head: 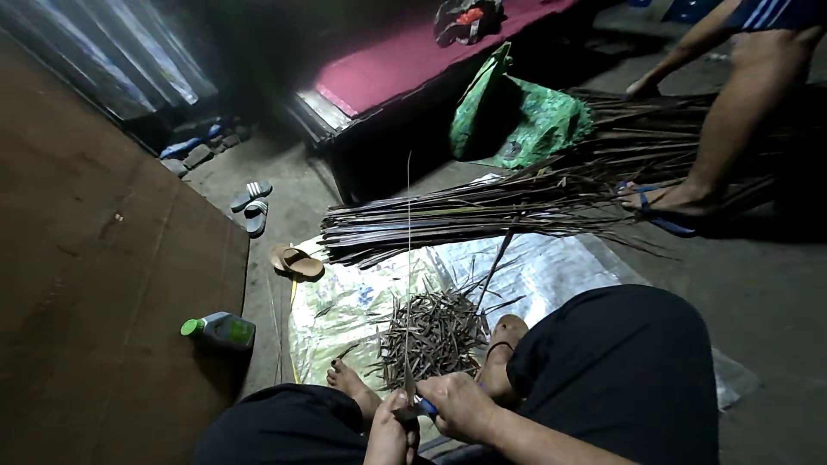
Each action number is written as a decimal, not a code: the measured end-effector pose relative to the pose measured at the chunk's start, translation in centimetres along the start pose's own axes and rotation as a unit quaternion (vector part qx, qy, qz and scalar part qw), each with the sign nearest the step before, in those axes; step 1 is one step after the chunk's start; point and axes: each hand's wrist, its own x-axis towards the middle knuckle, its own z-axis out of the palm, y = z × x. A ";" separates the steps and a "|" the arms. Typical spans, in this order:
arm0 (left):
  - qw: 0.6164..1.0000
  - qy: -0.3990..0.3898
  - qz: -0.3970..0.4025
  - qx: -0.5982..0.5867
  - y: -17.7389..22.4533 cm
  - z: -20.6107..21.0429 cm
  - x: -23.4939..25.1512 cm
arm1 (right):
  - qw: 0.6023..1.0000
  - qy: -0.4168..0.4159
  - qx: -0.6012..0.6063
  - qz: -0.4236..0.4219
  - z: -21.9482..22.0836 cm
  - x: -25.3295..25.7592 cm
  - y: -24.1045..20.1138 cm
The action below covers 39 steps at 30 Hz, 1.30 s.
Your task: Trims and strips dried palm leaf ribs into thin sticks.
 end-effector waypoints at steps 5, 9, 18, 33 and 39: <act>0.999 -0.031 0.004 0.007 -0.4 -0.3 -0.1 | 0.994 -0.057 0.001 0.099 -0.9 1.2 0.6; 0.999 -0.041 -0.002 0.033 -0.6 -0.3 -0.1 | 0.989 -0.072 -0.027 0.125 -1.3 1.7 1.6; 0.998 -0.063 -0.017 -0.007 0.0 -0.3 -0.3 | 0.960 0.207 -0.127 0.138 0.4 2.1 2.6; 0.987 -0.146 -0.050 0.055 0.4 -1.2 -2.2 | 0.825 0.225 0.488 0.175 -5.3 2.8 3.1; 0.998 -0.041 -0.046 -0.023 0.7 -0.8 -1.2 | 0.970 0.111 0.191 0.100 -4.6 0.8 2.7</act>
